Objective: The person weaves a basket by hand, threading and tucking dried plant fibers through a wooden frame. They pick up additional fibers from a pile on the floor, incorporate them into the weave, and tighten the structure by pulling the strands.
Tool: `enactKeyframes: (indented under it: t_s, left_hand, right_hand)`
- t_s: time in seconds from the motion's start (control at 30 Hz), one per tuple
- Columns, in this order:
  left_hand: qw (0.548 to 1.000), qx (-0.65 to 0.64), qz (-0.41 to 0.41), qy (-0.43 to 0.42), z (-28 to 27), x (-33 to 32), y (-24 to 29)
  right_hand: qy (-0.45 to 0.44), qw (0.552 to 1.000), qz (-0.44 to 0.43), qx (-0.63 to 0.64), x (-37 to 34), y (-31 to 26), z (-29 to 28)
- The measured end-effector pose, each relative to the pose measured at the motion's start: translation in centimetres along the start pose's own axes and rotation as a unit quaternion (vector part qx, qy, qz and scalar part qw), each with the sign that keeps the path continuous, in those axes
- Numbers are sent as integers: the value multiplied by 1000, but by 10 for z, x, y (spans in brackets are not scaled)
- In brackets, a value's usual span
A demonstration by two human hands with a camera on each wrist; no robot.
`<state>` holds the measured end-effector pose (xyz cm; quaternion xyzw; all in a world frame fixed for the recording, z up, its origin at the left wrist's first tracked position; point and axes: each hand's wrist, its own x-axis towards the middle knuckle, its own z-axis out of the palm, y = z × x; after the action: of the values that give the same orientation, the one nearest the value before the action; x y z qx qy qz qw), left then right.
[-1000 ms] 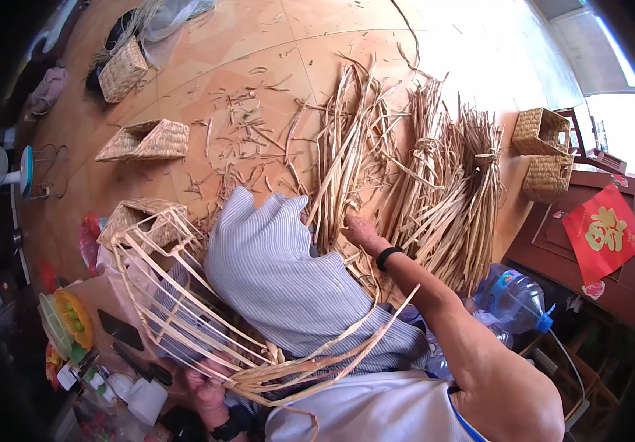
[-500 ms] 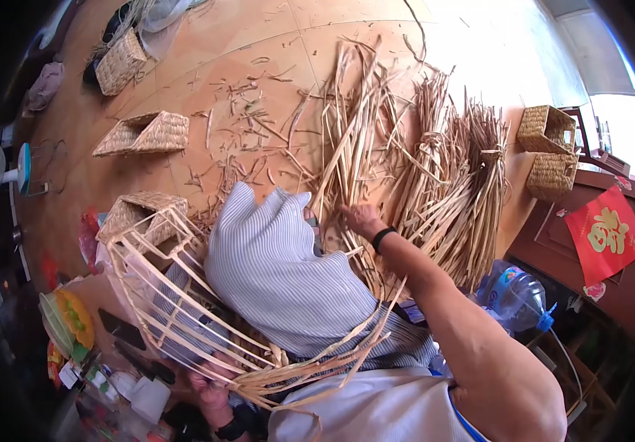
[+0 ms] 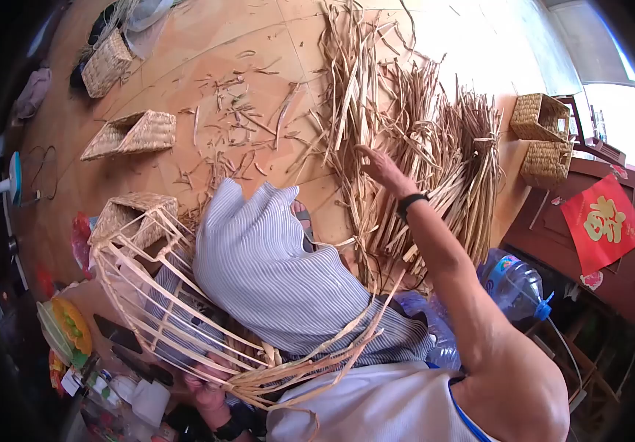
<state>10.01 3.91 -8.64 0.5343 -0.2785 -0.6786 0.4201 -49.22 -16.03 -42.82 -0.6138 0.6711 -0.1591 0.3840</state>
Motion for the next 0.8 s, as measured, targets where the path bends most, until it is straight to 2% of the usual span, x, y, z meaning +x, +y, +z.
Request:
enactKeyframes:
  t_s: [0.03,0.07,0.1,0.13,0.17,0.2,0.3,0.4,0.5,0.53,0.63,0.67,0.73,0.8]
  left_hand:
    - [997,4,-36,62,-18,-6,-7]
    - [990,9,-73,123,-50,-18,-19]
    - [990,6,-73,125,-51,-19,-20]
    - [989,4,-72,126,-50,-19,-20]
    - [997,-4,-37,68,-15,-7,-7]
    - [1000,-13,1,10,5,2,1]
    - [999,-5,16,-37,5,5,5]
    - [999,-12,13,-26,10,6,5]
    - [1000,-18,5,12,24,7,11]
    - [1000,-23,4,21,27,7,12]
    - [997,-39,-35,64,-6,-8,-1]
    - [992,-33,-67,97,-59,-25,-20]
    - [991,-25,-74,110,-49,-20,-14]
    - [997,-20,-24,68,-14,-13,-8]
  right_hand:
    - [77,989,-37,119,-6,-3,14]
    - [116,985,41,118,-14,10,40]
    - [154,974,120,117,-23,19,61]
    - [160,973,144,79,-40,5,68]
    - [165,971,169,41,-60,-8,75]
    - [197,958,205,-44,-72,21,114]
    - [149,959,241,9,-110,5,115]
    - [104,963,248,-20,-128,25,111]
    - [71,940,333,30,-124,42,94]
    - [108,937,311,119,-123,53,96]
    - [173,967,186,15,-111,59,78]
    - [202,970,132,-15,-106,50,68]
    - [176,971,158,-34,-98,47,64]
    - [141,970,197,-31,-96,49,69]
